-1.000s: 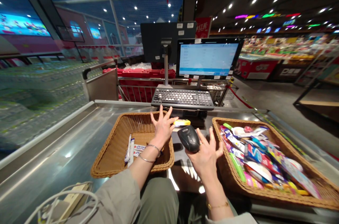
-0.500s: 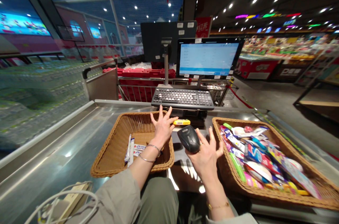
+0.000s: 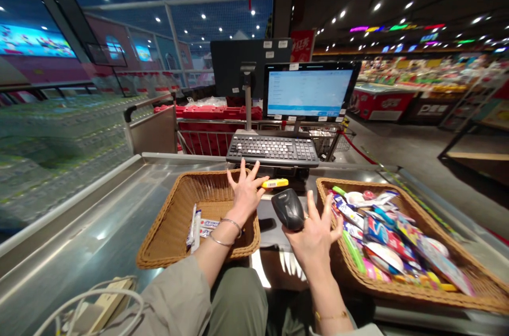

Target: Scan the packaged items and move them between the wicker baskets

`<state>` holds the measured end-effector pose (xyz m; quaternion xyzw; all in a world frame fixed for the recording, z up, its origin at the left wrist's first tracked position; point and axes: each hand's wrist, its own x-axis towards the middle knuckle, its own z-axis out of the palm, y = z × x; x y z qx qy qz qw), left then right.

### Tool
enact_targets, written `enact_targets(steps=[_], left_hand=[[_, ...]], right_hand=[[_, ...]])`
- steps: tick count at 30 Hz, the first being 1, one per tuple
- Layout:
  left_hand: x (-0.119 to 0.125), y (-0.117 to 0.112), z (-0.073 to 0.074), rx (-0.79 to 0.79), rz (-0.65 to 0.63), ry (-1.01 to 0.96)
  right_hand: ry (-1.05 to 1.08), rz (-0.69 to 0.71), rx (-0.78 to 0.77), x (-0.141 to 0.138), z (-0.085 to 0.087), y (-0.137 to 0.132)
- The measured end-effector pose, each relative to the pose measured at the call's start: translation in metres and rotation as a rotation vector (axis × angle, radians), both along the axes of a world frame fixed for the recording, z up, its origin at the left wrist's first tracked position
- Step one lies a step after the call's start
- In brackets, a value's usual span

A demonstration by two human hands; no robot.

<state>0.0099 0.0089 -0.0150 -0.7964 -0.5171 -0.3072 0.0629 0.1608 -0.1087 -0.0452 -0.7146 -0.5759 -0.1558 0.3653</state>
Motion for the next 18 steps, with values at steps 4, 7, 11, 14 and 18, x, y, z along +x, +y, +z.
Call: enact_targets(steps=[4,7,11,14,18], left_hand=[[0.013,-0.003,0.008,0.020,-0.030,-0.012],[0.025,-0.007,0.012,0.034,-0.057,-0.016],[0.042,-0.012,0.014,0.036,-0.098,-0.011],[0.054,-0.015,0.014,0.031,-0.128,-0.004],[0.070,-0.020,0.014,0.010,-0.154,-0.013]], right_hand=[[-0.014,-0.048,0.016,0.008,0.006,-0.008],[-0.038,-0.079,0.045,0.017,0.009,-0.013],[-0.003,-0.149,0.042,0.027,0.015,-0.022],[-0.007,-0.180,0.063,0.035,0.017,-0.028],[0.006,-0.215,0.122,0.046,0.017,-0.032]])
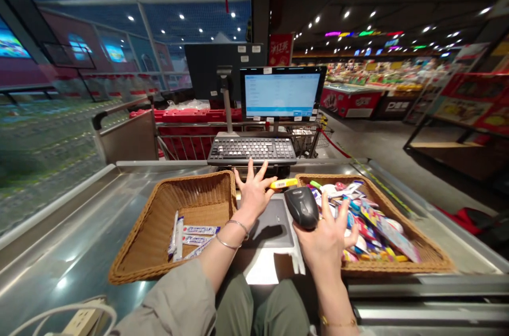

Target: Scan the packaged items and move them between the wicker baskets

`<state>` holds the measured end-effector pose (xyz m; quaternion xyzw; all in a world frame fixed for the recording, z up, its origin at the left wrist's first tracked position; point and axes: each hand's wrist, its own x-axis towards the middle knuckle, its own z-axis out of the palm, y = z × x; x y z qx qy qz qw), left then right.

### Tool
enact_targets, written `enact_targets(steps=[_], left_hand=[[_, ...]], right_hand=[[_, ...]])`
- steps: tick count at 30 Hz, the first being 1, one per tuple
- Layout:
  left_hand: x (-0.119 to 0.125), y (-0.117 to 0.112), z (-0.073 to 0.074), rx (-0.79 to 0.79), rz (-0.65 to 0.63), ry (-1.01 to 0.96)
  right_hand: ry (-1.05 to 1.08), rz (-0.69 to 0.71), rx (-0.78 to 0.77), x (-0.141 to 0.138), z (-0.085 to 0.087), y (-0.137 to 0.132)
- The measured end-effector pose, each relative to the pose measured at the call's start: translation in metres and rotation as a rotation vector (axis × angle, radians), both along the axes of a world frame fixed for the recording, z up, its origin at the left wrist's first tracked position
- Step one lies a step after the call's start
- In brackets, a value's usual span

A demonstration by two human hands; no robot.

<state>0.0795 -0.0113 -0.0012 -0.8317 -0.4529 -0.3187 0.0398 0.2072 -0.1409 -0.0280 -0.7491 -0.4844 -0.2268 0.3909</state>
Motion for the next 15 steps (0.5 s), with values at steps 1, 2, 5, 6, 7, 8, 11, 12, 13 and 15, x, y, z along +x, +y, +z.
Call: enact_targets(steps=[1,2,5,6,7,8,11,12,13,15], left_hand=[[0.004,-0.001,0.000,-0.002,-0.007,-0.005],[0.008,-0.002,0.000,-0.002,-0.017,-0.009],[0.019,-0.006,-0.001,0.001,-0.047,-0.016],[0.022,-0.008,-0.001,-0.001,-0.057,-0.016],[0.026,-0.009,-0.001,-0.005,-0.067,-0.014],[0.029,-0.011,-0.001,-0.010,-0.077,-0.013],[0.039,-0.015,-0.003,-0.029,-0.111,-0.010],[0.042,-0.017,-0.003,-0.034,-0.123,-0.010],[0.045,-0.018,-0.004,-0.036,-0.134,-0.010],[0.051,-0.021,-0.005,-0.039,-0.154,-0.011]], right_hand=[[0.005,-0.006,0.009,0.003,0.000,-0.001],[0.012,-0.013,0.010,0.005,0.000,-0.002],[0.043,-0.045,-0.005,0.012,0.002,-0.006],[0.056,-0.058,-0.011,0.015,0.003,-0.007],[0.068,-0.070,-0.015,0.018,0.003,-0.009],[0.079,-0.081,-0.016,0.021,0.004,-0.010],[0.114,-0.116,-0.007,0.032,0.006,-0.016],[0.130,-0.131,0.002,0.035,0.007,-0.018],[0.145,-0.148,0.015,0.038,0.008,-0.020],[0.169,-0.180,0.038,0.045,0.009,-0.024]])
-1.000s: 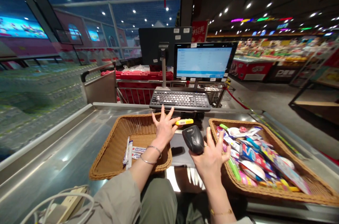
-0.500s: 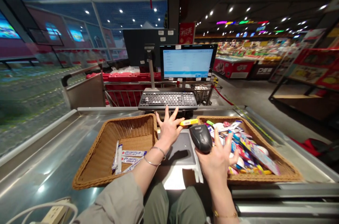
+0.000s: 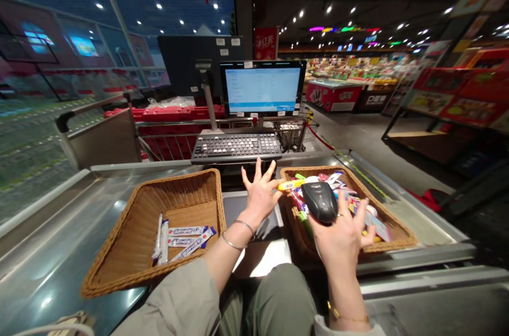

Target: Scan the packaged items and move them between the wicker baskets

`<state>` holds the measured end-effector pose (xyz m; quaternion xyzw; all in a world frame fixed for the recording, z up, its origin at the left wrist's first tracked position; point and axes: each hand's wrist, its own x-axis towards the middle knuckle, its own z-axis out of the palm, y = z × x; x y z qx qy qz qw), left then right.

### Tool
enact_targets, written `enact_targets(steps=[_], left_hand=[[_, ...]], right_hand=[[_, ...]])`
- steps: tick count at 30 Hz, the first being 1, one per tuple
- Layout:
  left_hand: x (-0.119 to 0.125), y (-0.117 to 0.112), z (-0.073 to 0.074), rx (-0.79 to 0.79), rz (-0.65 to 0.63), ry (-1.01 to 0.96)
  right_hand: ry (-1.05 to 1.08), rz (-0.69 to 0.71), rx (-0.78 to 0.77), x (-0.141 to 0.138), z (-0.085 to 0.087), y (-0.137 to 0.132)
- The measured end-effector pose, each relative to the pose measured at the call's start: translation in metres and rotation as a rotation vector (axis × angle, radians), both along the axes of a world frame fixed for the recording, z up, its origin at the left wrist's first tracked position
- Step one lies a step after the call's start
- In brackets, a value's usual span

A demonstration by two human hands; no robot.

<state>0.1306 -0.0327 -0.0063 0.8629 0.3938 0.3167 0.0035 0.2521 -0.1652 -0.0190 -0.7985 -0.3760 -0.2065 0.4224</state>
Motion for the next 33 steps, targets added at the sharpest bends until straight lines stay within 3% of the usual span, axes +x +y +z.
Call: enact_targets(steps=[13,33], left_hand=[[0.030,-0.020,-0.014,-0.038,-0.180,0.039],[0.044,-0.032,-0.018,-0.052,-0.397,0.137]], right_hand=[[0.098,-0.127,0.054,0.038,-0.008,-0.021],[0.103,-0.142,0.071,0.046,-0.008,-0.028]])
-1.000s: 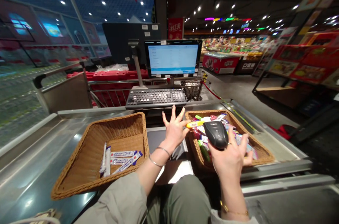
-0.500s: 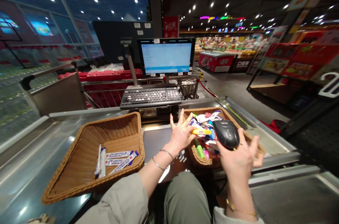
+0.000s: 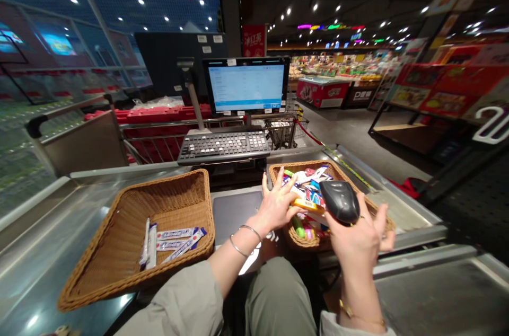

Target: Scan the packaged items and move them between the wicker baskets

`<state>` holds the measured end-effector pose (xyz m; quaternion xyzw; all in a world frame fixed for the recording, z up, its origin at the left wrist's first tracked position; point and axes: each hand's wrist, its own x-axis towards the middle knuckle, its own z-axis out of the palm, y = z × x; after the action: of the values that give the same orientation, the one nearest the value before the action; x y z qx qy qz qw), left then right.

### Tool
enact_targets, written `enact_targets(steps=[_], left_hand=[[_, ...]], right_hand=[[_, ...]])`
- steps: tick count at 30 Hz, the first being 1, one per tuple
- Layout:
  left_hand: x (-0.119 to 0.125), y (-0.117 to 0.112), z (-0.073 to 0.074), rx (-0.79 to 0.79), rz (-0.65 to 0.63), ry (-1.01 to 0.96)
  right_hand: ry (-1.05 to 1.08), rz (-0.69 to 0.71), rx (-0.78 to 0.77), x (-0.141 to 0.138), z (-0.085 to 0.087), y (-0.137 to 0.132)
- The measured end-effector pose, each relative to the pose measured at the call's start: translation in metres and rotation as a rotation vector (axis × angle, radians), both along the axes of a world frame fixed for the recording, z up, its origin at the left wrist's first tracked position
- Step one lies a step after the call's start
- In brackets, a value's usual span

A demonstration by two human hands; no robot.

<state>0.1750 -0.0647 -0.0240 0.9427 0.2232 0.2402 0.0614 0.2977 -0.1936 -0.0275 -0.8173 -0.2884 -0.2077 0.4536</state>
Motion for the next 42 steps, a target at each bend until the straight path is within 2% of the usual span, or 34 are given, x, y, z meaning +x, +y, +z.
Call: enact_targets(steps=[3,7,9,18,24,29,42], left_hand=[[0.007,-0.004,-0.003,-0.035,0.020,-0.013],[0.014,-0.007,-0.006,-0.086,0.199,-0.084],[0.012,-0.005,-0.005,-0.095,0.225,-0.093],[-0.026,0.006,0.003,0.011,0.313,-0.090],[-0.062,0.012,0.009,0.092,0.389,-0.048],[-0.100,0.020,0.008,0.143,0.460,-0.020],[-0.227,0.061,0.009,0.143,0.705,0.102]], right_hand=[[-0.001,-0.006,-0.004,0.000,0.000,-0.001],[-0.015,-0.009,-0.017,0.001,-0.002,-0.001],[-0.014,-0.018,-0.016,0.001,-0.004,-0.001],[-0.012,0.054,-0.015,-0.016,0.000,0.010],[-0.063,0.175,-0.030,-0.039,0.008,0.023],[-0.142,0.283,-0.053,-0.060,0.008,0.038],[-0.233,0.563,-0.186,-0.113,0.007,0.082]])
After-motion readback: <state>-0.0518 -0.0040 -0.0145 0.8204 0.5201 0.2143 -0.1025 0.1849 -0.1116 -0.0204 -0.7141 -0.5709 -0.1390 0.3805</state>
